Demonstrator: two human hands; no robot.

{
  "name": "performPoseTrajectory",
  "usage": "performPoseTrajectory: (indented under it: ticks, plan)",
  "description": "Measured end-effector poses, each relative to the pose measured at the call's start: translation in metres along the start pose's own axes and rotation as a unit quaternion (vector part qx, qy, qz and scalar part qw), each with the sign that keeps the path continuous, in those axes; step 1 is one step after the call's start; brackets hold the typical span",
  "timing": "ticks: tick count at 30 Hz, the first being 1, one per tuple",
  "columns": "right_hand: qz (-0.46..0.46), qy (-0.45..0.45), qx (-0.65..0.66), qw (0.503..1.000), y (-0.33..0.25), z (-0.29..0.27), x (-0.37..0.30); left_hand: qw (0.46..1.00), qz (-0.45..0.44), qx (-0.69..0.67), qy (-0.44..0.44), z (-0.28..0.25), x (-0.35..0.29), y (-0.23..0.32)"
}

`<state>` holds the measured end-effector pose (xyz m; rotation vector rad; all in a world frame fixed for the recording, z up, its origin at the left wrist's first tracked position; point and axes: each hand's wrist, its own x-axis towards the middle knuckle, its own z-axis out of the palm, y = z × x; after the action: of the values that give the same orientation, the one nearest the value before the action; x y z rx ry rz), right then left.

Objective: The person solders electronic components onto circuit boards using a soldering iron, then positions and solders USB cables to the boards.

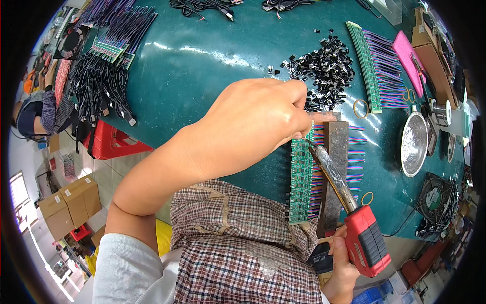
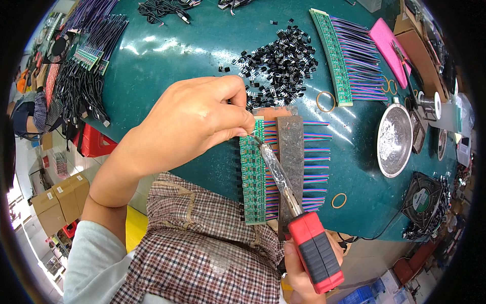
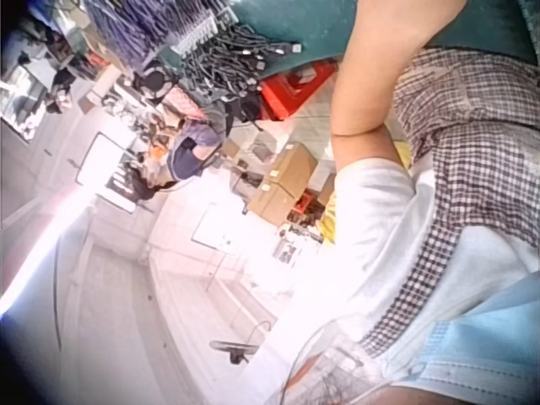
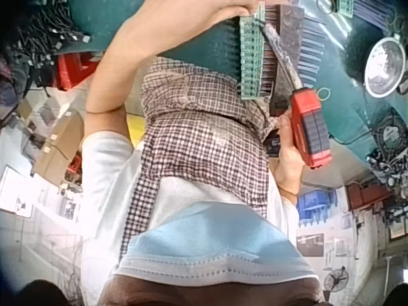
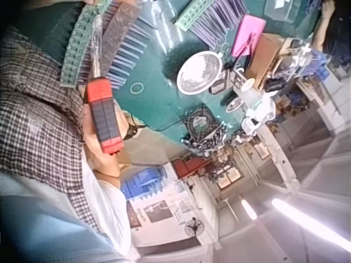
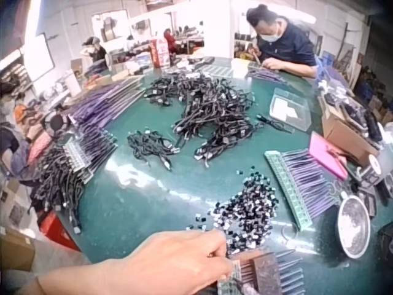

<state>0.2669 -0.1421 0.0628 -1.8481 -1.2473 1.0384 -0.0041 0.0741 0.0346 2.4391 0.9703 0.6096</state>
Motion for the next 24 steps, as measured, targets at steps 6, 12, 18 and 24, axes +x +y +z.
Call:
performPoseTrajectory:
  ticks: [6, 12, 18, 24]
  plan:
    - [0.038, 0.054, 0.121, 0.990, 0.000, 0.003, -0.005, 1.000, 0.013, 0.013, 0.000, 0.002, 0.002, -0.003]
    - [0.024, 0.106, 0.152, 0.982, 0.005, 0.005, -0.005, 1.000, 0.013, 0.013, 0.014, 0.004, -0.001, -0.005]
    - [-0.011, 0.098, 0.136, 0.986, 0.011, -0.002, -0.001, 1.000, 0.012, -0.004, -0.010, -0.007, -0.001, -0.002]
    - [-0.011, 0.092, 0.140, 0.986, 0.015, -0.006, -0.003, 0.931, -0.122, 0.265, 0.221, -0.056, -0.004, -0.089]
